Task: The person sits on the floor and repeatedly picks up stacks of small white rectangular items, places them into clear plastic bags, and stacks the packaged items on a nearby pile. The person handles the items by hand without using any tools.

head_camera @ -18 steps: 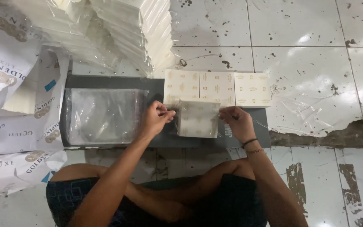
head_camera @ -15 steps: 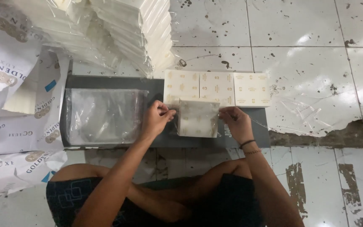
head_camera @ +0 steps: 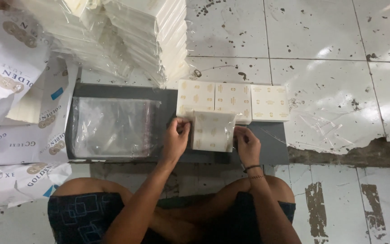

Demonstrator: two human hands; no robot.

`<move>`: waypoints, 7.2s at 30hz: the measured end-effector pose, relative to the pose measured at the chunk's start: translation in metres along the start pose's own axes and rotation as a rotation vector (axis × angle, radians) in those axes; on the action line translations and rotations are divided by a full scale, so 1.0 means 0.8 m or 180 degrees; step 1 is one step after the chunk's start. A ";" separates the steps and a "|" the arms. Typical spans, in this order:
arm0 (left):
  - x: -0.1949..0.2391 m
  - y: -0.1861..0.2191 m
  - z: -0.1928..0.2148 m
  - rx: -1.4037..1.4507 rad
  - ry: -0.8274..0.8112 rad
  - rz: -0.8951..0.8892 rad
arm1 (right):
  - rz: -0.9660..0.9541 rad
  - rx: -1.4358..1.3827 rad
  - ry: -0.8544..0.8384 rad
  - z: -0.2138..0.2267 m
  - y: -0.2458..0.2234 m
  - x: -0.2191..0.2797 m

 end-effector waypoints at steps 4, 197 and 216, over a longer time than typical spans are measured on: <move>-0.003 -0.046 -0.038 0.0799 -0.0299 0.0403 | -0.0512 -0.0859 -0.0133 -0.017 0.035 0.001; 0.010 -0.112 0.266 0.0048 0.1709 -0.0171 | -0.0675 -0.2307 0.0204 -0.150 -0.049 0.065; -0.205 -0.069 -0.033 0.0430 -0.0372 0.1417 | 0.1782 0.2422 0.0149 -0.163 -0.071 -0.003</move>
Point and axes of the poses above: each hand's wrist, its own x-axis away from the middle knuckle, its own z-axis out of the back of the hand, y = z × x, the point moved 10 cm from there along -x, towards the middle knuckle, and after that the axes turned 6 degrees about z, right-handed, at the moved point
